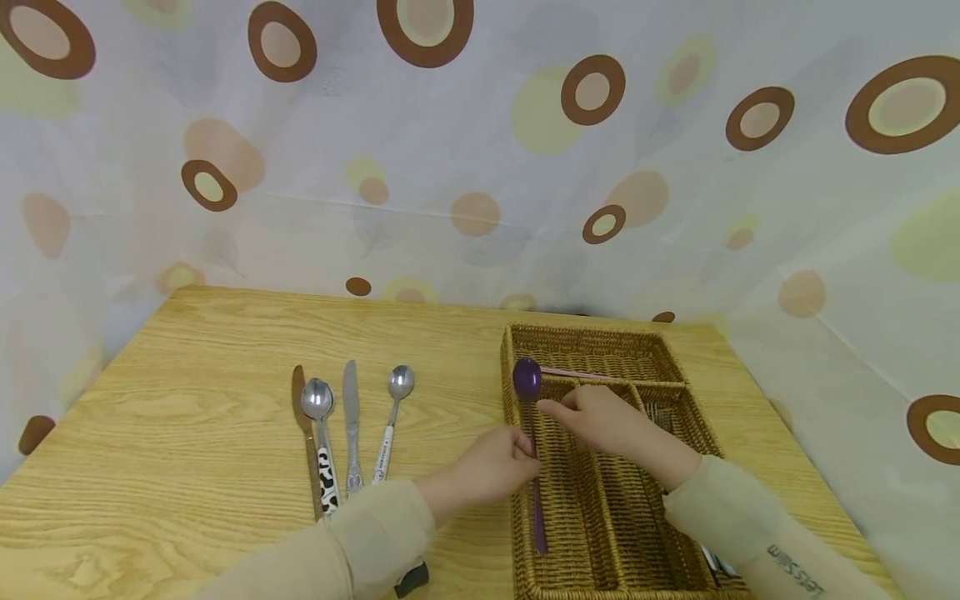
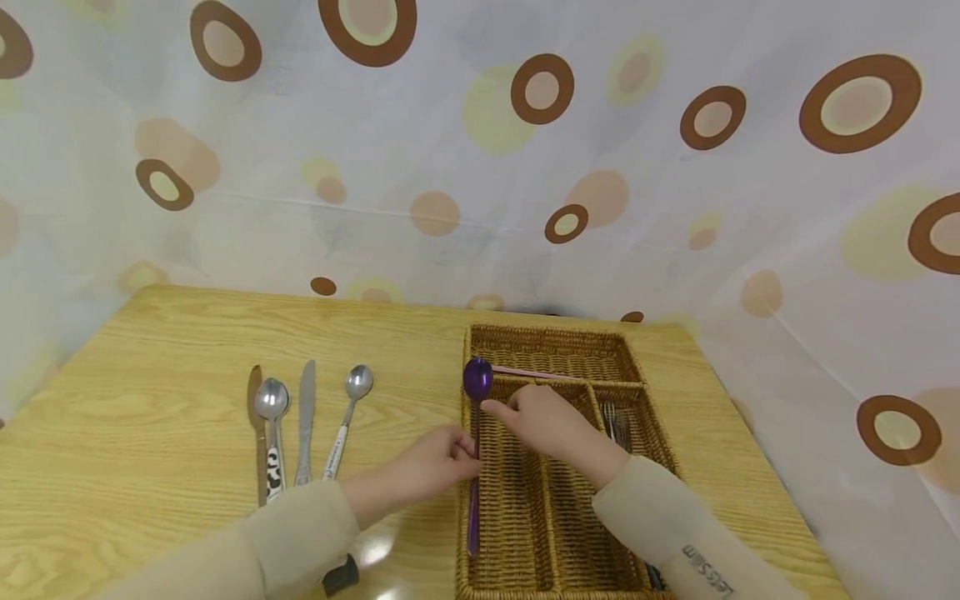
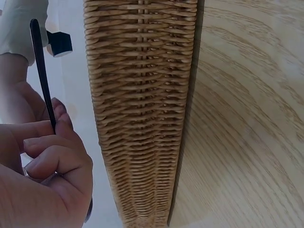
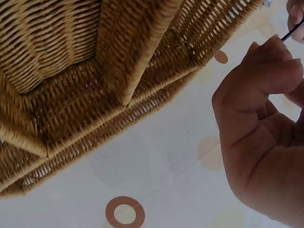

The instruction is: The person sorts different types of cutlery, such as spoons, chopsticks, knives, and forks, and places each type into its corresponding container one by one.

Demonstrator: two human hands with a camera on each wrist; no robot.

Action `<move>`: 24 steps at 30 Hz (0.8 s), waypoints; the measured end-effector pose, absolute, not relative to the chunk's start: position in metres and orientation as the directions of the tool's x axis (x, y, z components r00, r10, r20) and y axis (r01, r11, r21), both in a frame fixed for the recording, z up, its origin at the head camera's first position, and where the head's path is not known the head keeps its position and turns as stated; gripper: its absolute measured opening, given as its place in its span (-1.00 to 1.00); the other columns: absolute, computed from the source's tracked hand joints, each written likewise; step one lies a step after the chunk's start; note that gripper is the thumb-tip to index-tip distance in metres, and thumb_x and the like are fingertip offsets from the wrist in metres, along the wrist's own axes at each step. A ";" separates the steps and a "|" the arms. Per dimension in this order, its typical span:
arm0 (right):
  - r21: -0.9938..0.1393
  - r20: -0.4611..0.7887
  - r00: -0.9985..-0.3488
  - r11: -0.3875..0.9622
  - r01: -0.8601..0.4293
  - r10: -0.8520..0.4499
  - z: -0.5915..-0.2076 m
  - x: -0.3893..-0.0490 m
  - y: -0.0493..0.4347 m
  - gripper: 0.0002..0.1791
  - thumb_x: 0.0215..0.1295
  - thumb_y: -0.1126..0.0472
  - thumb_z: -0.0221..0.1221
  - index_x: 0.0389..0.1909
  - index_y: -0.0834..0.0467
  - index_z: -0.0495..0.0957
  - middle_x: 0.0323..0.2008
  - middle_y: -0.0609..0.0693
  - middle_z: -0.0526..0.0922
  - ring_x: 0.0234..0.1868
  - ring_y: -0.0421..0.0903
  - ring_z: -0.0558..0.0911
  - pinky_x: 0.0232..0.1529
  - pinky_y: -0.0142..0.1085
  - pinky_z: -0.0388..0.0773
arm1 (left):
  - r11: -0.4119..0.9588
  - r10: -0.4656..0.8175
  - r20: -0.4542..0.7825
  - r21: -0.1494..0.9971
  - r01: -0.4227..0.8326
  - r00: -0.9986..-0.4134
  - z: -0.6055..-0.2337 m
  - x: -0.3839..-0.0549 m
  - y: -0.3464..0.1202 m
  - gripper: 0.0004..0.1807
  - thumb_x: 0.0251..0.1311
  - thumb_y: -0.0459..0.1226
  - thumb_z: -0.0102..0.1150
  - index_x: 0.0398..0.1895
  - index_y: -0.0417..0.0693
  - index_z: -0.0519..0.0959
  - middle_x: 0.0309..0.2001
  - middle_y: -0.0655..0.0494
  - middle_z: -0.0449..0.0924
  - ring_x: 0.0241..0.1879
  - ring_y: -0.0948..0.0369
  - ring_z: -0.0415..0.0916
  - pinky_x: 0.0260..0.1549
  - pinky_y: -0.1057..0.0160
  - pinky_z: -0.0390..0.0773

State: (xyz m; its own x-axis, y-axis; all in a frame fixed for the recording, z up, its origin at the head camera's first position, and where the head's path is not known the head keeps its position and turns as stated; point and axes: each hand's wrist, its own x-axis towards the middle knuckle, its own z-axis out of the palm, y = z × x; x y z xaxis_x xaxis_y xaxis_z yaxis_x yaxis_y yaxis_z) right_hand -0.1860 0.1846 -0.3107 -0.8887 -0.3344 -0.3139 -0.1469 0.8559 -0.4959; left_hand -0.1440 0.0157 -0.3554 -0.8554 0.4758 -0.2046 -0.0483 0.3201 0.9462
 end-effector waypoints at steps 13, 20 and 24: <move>-0.575 -0.341 -0.866 0.810 -0.115 -0.365 -0.322 -0.183 0.176 -0.55 0.41 0.20 -0.11 -0.76 0.07 0.24 -0.86 -0.14 0.21 -0.79 -0.25 0.17 -0.67 -0.41 0.17 | 0.344 0.473 -0.180 0.939 -0.008 -0.862 -0.353 -0.132 0.031 -0.88 0.21 -0.39 0.03 -0.25 -0.31 0.40 -0.53 0.08 0.46 -0.70 0.28 0.30 -0.67 0.41 0.33; -0.588 -0.370 -0.858 0.805 -0.081 -0.356 -0.316 -0.183 0.179 -0.57 0.41 0.18 -0.11 -0.73 0.12 0.30 -0.83 -0.10 0.30 -0.80 -0.25 0.21 -0.70 -0.42 0.20 | 0.350 0.467 -0.173 0.937 0.001 -0.867 -0.353 -0.132 0.031 -0.83 0.21 -0.31 0.05 -0.22 -0.28 0.44 -0.64 0.16 0.38 -0.72 0.29 0.25 -0.70 0.40 0.28; -0.576 -0.370 -0.860 0.813 -0.083 -0.350 -0.314 -0.184 0.183 -0.58 0.42 0.18 -0.11 -0.69 0.16 0.35 -0.81 -0.08 0.34 -0.81 -0.25 0.22 -0.72 -0.43 0.22 | 0.417 0.457 -0.175 0.908 0.036 -0.872 -0.355 -0.136 0.019 -0.72 0.26 -0.17 0.01 -0.16 -0.22 0.50 -0.70 0.20 0.35 -0.73 0.30 0.23 -0.73 0.38 0.25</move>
State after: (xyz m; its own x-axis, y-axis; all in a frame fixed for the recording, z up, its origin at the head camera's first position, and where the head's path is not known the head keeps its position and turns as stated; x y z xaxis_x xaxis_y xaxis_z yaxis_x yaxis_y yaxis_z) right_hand -0.1840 0.1833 -0.3140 -0.8602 -0.3504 -0.3705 -0.0834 0.8134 -0.5757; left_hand -0.1359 0.0195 -0.3552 -0.8722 0.4568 -0.1747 0.0364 0.4169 0.9082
